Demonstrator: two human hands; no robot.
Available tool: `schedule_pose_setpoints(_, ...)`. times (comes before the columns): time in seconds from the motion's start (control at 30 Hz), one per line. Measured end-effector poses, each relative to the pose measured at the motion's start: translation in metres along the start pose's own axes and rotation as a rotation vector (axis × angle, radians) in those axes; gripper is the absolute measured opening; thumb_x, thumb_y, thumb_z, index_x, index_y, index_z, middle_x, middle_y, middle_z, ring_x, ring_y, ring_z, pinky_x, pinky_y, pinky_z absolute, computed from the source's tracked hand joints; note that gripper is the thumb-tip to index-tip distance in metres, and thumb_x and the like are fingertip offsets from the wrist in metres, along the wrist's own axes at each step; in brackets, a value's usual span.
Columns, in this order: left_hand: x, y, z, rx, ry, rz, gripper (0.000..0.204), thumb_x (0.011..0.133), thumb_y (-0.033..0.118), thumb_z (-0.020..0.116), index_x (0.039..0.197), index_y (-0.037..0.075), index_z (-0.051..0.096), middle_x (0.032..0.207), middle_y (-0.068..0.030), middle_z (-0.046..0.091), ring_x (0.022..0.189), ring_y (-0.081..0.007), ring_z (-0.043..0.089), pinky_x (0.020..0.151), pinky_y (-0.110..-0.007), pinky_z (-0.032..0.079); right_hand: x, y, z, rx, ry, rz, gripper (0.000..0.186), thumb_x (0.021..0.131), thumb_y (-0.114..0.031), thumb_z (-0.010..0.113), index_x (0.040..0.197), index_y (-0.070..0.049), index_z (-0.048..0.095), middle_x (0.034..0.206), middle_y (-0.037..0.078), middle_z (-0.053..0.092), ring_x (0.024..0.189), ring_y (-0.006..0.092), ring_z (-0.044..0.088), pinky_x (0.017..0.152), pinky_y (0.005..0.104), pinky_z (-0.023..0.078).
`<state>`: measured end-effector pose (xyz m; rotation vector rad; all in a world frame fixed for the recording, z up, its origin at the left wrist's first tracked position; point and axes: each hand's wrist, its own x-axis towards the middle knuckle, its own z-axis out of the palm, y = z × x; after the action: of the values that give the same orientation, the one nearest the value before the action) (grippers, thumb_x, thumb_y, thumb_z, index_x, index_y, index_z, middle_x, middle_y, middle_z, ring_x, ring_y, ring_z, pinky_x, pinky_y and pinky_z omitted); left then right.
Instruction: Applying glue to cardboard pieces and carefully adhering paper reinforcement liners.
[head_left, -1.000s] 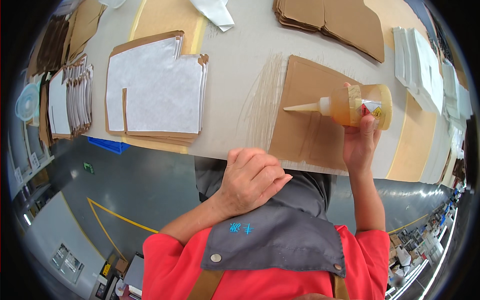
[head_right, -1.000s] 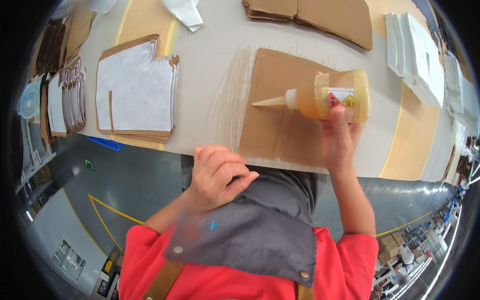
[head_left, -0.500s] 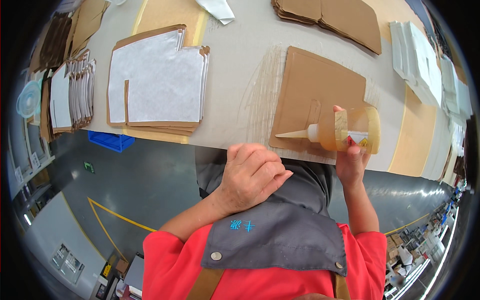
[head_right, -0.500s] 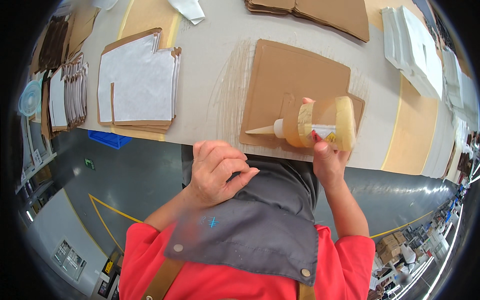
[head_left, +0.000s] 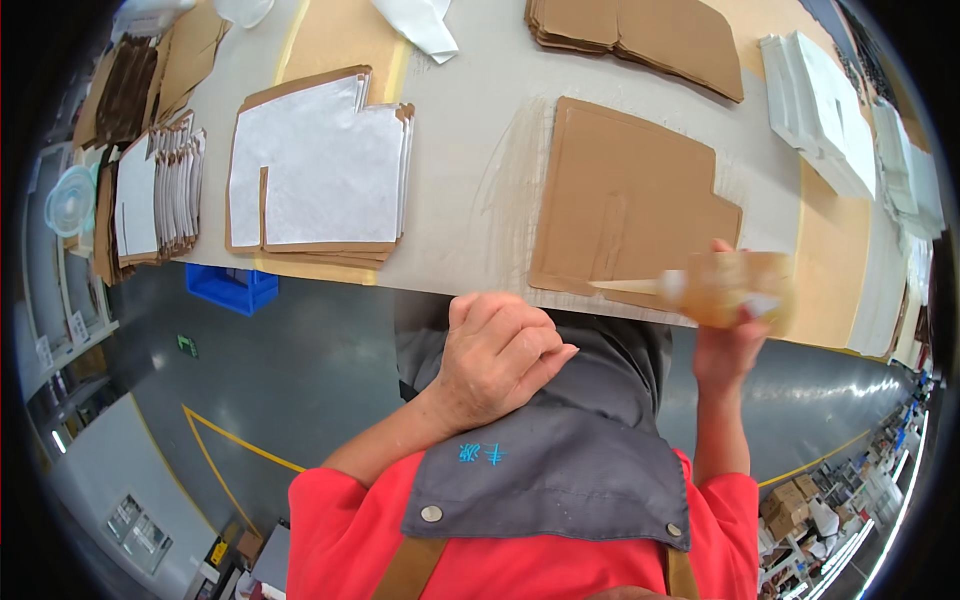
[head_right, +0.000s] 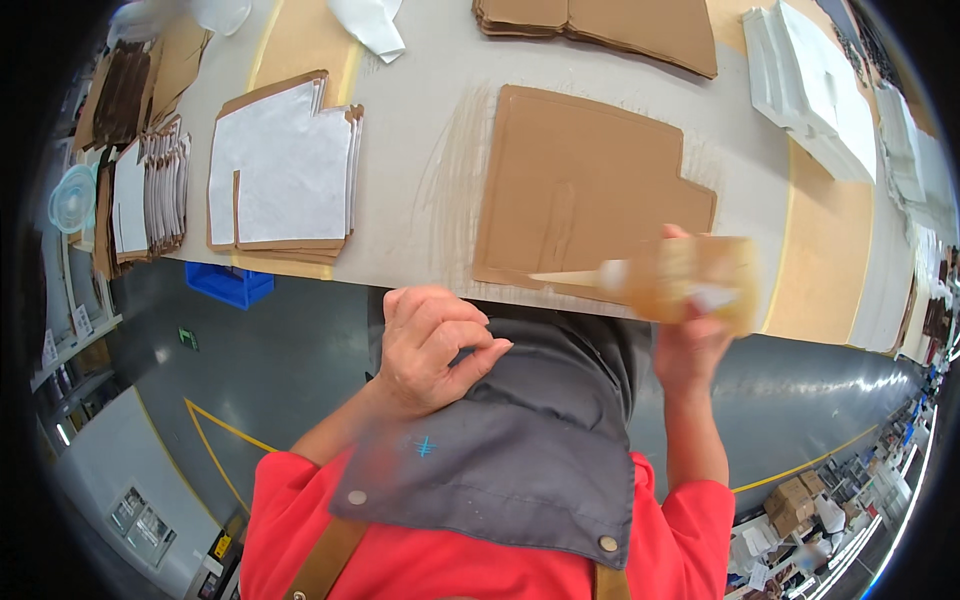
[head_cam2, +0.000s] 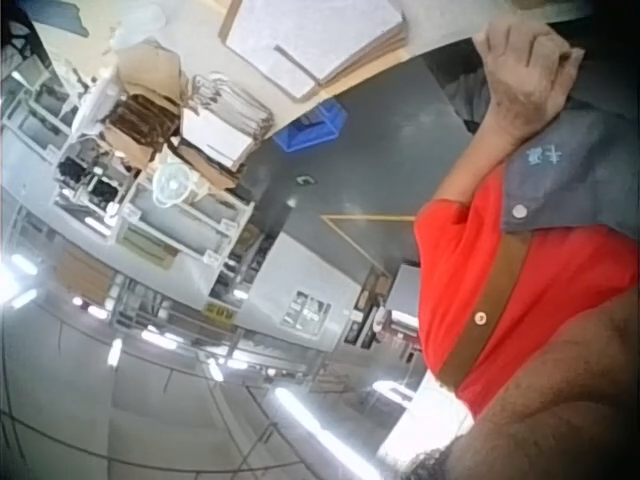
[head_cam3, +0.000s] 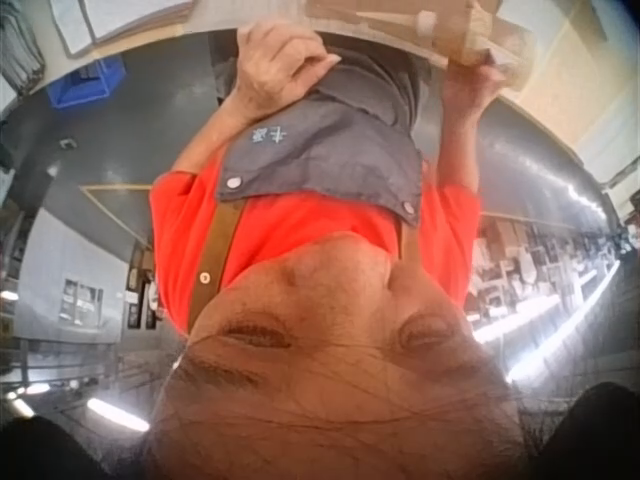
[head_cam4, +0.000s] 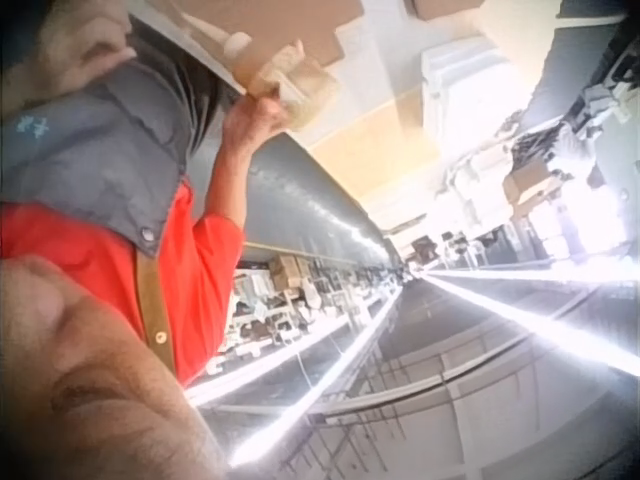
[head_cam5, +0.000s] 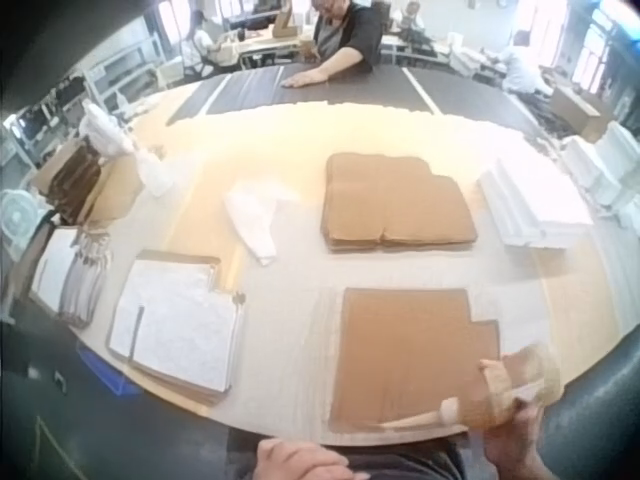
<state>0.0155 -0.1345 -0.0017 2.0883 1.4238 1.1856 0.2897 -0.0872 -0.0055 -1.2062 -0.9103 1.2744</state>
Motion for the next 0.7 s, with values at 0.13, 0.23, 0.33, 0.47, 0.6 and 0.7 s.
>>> schedule_pose_setpoints(0.13,-0.001,0.007,0.002,0.032,-0.056,-0.022,0.028,0.068,0.012,0.087,0.08,0.016,0.062,0.09,0.0011,0.066,0.087,-0.0208,0.061,0.081,-0.036,0.039,0.043,-0.063,-0.089,0.289,0.253,0.078,0.051,0.098,-0.047,0.06,0.137,-0.014,0.052,0.135,0.012,0.057,0.117,0.0265,0.061,0.088,0.0347,0.055)
schedule_pose_setpoints(0.23,-0.005,-0.002,0.003,0.033,-0.07,-0.008,0.028,0.072,0.015,0.086,0.087,0.017,0.062,0.091,0.002,0.063,0.089,-0.0207,0.058,0.082,-0.035,0.036,0.092,-0.073,-0.178,-0.312,0.431,0.037,0.049,0.092,-0.049,0.066,0.125,-0.014,0.058,0.116,0.007,0.063,0.102,0.0201,0.063,0.083,0.0329,0.052)
schedule_pose_setpoints(0.33,0.002,0.0,0.008,-0.003,-0.083,0.013,0.028,0.073,0.015,0.086,0.087,0.016,0.062,0.09,0.0018,0.063,0.089,-0.0207,0.058,0.082,-0.035,0.036,0.103,-0.08,-0.241,-1.004,0.396,0.096,0.06,0.084,-0.055,0.07,0.122,-0.011,0.058,0.106,0.007,0.066,0.096,0.0182,0.063,0.085,0.0338,0.05)
schedule_pose_setpoints(0.47,0.018,-0.004,0.005,0.023,-0.032,0.056,0.034,0.07,0.01,0.087,0.08,0.016,0.055,0.081,0.0015,0.057,0.083,-0.0224,0.057,0.079,-0.036,0.036,0.11,-0.08,-0.239,-1.819,0.491,-0.081,0.07,0.082,-0.055,0.073,0.131,-0.007,0.057,0.111,0.015,0.067,0.104,0.0301,0.062,0.093,0.0404,0.048)
schedule_pose_setpoints(0.6,0.055,-0.033,-0.008,0.072,-0.075,0.123,0.031,0.074,0.001,0.081,0.079,0.011,0.053,0.07,-0.0046,0.051,0.059,-0.0244,0.052,0.056,-0.035,0.036,0.16,-0.13,-0.139,-1.394,0.318,-0.497,0.046,0.088,-0.038,0.073,0.121,-0.006,0.065,0.11,0.014,0.066,0.103,0.027,0.061,0.091,0.0383,0.048)
schedule_pose_setpoints(0.7,0.118,-0.051,0.012,-0.021,-0.059,0.277,0.019,0.083,-0.003,0.07,0.097,0.007,0.061,0.08,-0.0096,0.064,0.065,-0.029,0.062,0.055,-0.037,0.049,0.226,-0.139,-0.081,-1.302,0.126,-0.49,0.033,0.089,-0.033,0.072,0.107,-0.005,0.07,0.104,0.01,0.068,0.099,0.0239,0.062,0.088,0.0372,0.049)
